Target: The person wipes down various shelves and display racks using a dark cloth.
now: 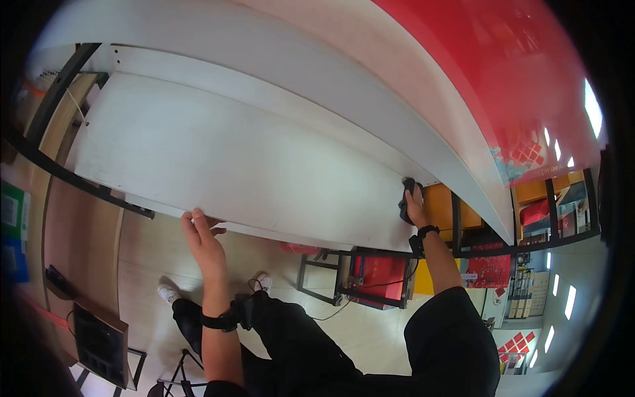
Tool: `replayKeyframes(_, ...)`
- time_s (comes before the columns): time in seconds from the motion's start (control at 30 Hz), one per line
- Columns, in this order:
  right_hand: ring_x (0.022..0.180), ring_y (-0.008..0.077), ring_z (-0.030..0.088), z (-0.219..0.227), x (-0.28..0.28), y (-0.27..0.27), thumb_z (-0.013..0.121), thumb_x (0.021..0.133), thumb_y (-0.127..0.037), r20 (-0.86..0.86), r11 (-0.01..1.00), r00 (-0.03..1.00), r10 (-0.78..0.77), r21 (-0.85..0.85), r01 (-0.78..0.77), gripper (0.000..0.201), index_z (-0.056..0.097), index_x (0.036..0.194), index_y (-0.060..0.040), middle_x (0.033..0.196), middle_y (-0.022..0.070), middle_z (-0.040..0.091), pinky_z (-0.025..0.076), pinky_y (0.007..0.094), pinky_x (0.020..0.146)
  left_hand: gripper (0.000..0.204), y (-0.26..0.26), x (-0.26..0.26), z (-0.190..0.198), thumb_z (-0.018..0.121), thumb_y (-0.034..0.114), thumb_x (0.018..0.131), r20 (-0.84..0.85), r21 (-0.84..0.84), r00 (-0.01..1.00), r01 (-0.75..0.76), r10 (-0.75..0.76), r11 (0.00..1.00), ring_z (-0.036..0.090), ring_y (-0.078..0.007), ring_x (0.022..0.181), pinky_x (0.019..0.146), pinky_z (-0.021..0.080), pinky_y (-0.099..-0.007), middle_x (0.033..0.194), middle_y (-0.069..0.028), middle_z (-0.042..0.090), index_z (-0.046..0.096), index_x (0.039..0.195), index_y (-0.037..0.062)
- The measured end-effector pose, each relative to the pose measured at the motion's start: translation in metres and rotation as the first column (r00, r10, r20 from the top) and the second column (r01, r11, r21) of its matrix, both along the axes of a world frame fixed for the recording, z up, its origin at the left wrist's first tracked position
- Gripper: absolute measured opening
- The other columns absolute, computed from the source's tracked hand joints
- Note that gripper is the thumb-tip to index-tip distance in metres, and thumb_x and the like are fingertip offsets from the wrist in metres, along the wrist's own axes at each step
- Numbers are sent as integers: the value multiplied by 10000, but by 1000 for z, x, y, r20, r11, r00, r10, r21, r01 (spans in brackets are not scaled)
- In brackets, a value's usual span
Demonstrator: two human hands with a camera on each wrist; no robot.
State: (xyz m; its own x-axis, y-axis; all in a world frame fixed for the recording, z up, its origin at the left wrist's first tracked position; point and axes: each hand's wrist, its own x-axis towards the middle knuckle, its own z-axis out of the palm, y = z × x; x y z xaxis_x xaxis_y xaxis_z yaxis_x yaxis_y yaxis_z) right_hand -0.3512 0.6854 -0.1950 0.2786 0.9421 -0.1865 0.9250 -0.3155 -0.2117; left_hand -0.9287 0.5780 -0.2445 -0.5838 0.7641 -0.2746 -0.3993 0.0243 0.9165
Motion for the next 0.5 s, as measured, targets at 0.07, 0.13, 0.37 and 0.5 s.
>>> replayKeyframes(0.07, 1391, 354, 171, -10, 24, 10, 383, 963, -420, 32, 994, 998, -57, 100, 54, 691, 207, 1428, 59, 1492, 224, 221, 123, 378, 1145, 335, 1, 1, -2, 414, 368, 994, 24, 11, 1000, -19, 19, 1000, 601, -158, 780, 607, 493, -280, 861, -75, 543, 439, 1040, 37)
replayKeyframes(0.13, 1370, 369, 202, -9, 40, 24, 374, 964, -426, 54, 998, 997, -60, 8, 59, 651, 261, 1410, 34, 1472, 224, 261, 170, 399, 1127, 332, 2, 1, -4, 410, 364, 995, 11, -1, 1000, -8, 8, 1000, 600, -161, 787, 608, 496, -283, 889, -77, 534, 438, 1052, 38)
replayKeyframes(0.37, 1300, 382, 318, -19, 64, -24, 364, 977, -410, 17, 995, 997, 73, 69, -74, 553, 384, 1349, -2, 1394, 258, 372, 248, 381, 1090, 326, 0, -2, 5, 424, 387, 988, 49, -39, 998, 40, -38, 998, 583, -156, 802, 662, 501, -299, 902, -50, 503, 435, 1064, 70)
replayKeyframes(0.5, 1158, 402, 485, -46, 78, -77, 396, 939, -255, 513, 975, 831, 215, -60, -215, 385, 567, 1181, -9, 1235, 246, 541, 360, 470, 1008, 324, -1, -4, 7, 416, 384, 992, 51, -36, 995, 84, -83, 996, 600, -167, 813, 670, 503, -298, 902, -55, 507, 432, 1070, 70)
